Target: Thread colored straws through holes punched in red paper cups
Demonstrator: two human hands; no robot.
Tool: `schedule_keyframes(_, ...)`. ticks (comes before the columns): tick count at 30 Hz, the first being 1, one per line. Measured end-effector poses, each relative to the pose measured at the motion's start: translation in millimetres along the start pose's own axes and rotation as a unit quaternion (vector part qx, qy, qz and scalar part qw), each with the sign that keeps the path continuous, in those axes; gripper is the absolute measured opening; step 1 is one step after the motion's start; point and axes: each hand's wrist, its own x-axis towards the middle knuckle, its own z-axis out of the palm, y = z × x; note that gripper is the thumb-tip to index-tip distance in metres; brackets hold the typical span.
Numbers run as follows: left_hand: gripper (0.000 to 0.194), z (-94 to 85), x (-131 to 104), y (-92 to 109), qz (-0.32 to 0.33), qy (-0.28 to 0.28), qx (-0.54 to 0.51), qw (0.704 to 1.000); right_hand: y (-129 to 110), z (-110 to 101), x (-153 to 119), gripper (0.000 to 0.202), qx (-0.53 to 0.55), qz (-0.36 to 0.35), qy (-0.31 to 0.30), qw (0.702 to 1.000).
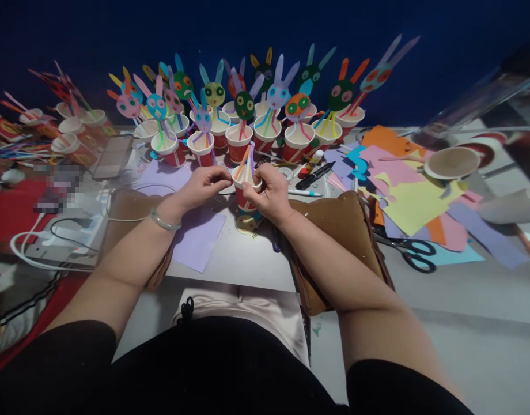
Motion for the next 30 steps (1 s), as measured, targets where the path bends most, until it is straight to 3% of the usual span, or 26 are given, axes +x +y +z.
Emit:
schedule_keyframes(3,0.032,0.6,-1.3,-0.5,0.018,0.0,0.039,0.999,2.5,-1.6,0.6,0.033,-0.01,-0.047,-0.009,0.999)
schedule_keyframes(9,0.05,6.6,-1.8,-5.5,0.063,0.095,-0.014,0.993,3.3,-2.3,3.4,0.028,-0.017,-0.062,-0.004,0.998)
schedule_keyframes(14,0.047,3.1,-2.4,0.1,0.111,0.052,0.051,0.991,2.8,-2.1,3.3,0.028,-0.009,-0.063,-0.008,0.998)
schedule_keyframes(20,0.042,-2.9,-2.4,0.4,0.114,0.052,0.06,0.99,3.3,-3.5,2.4,0.024,0.022,-0.048,0.018,0.998)
schedule_keyframes(25,0.031,-5.7,-1.8,2.7,0.116,0.043,0.04,0.992,1.6,-6.5,5.8,0.023,0.052,0.007,0.017,0.998)
schedule_keyframes(30,0.033,-8.8,-0.9,3.1,0.091,0.029,0.031,0.995,2.9,-7.0,10.8,0.044,0.14,0.114,0.019,0.983)
